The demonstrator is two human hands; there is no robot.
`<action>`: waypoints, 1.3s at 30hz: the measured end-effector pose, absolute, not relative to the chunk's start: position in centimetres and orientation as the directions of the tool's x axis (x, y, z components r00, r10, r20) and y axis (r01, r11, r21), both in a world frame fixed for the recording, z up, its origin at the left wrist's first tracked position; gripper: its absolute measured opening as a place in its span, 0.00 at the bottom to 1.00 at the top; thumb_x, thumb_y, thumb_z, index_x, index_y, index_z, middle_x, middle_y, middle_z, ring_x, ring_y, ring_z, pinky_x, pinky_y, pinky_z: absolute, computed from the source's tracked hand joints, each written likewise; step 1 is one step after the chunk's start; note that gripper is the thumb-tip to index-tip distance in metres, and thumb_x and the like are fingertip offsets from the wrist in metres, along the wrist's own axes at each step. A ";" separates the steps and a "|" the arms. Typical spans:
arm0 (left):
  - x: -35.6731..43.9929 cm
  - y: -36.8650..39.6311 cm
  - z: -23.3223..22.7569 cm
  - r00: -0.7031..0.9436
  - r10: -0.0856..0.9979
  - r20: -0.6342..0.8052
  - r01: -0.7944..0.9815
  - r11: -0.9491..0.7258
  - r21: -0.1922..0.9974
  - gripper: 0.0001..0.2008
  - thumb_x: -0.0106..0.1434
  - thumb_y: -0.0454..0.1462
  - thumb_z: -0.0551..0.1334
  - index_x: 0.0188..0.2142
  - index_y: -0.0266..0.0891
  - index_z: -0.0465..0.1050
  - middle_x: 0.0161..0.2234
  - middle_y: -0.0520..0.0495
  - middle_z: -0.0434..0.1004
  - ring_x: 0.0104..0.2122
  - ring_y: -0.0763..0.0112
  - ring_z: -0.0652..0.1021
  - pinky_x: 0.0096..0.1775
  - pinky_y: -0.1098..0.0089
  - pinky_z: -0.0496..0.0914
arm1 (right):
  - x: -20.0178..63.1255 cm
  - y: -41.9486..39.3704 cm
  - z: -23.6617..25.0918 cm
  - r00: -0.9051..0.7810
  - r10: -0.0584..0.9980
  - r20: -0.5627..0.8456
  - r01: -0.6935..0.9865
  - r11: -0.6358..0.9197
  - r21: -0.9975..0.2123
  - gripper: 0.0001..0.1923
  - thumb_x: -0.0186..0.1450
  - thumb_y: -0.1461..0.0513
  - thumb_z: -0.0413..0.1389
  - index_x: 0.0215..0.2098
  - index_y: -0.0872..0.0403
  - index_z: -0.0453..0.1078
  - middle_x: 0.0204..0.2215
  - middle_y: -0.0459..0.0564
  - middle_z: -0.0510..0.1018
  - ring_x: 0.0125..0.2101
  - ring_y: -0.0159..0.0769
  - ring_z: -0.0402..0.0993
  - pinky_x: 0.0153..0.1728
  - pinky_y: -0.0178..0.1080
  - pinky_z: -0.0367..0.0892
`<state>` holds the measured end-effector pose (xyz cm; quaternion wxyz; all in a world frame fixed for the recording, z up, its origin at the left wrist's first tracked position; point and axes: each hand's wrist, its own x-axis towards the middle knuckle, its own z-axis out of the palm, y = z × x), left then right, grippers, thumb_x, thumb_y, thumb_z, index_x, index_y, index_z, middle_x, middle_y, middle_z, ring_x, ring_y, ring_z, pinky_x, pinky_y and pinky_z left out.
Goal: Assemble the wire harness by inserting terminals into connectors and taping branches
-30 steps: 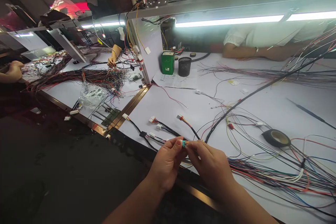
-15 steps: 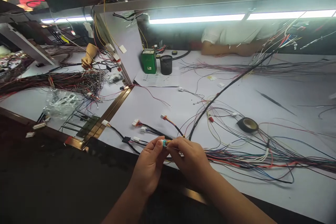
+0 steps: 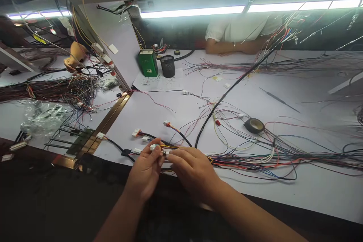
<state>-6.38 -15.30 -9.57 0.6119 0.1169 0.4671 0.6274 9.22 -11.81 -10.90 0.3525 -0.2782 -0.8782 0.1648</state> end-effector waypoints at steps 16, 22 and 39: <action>-7.2 -13.4 -9.0 -0.097 0.931 -0.352 -0.720 0.179 0.671 0.11 0.62 0.31 0.61 0.44 0.41 0.68 0.32 0.52 0.65 0.30 0.77 0.71 0.32 0.75 0.69 | 26.9 -7.3 -12.9 -0.590 0.769 0.246 0.685 0.638 -0.353 0.11 0.66 0.62 0.52 0.46 0.51 0.71 0.40 0.51 0.77 0.41 0.39 0.73 0.41 0.43 0.69; -5.0 -14.3 -8.8 -0.117 0.993 -0.017 0.167 0.036 0.985 0.21 0.60 0.38 0.63 0.53 0.54 0.68 0.38 0.50 0.66 0.29 0.75 0.69 0.37 0.70 0.67 | 26.4 -7.8 -11.3 -0.572 0.762 0.304 0.616 0.644 -0.454 0.06 0.65 0.61 0.55 0.39 0.50 0.73 0.34 0.50 0.76 0.35 0.37 0.73 0.35 0.40 0.69; -1.1 -13.7 -11.6 0.182 0.976 0.122 0.779 -0.219 0.588 0.09 0.62 0.41 0.60 0.32 0.43 0.79 0.43 0.41 0.67 0.44 0.60 0.70 0.45 0.60 0.68 | 23.8 -6.1 -9.9 -0.223 0.962 0.159 0.637 0.267 -0.723 0.08 0.65 0.56 0.54 0.33 0.50 0.72 0.31 0.48 0.76 0.32 0.36 0.72 0.32 0.38 0.67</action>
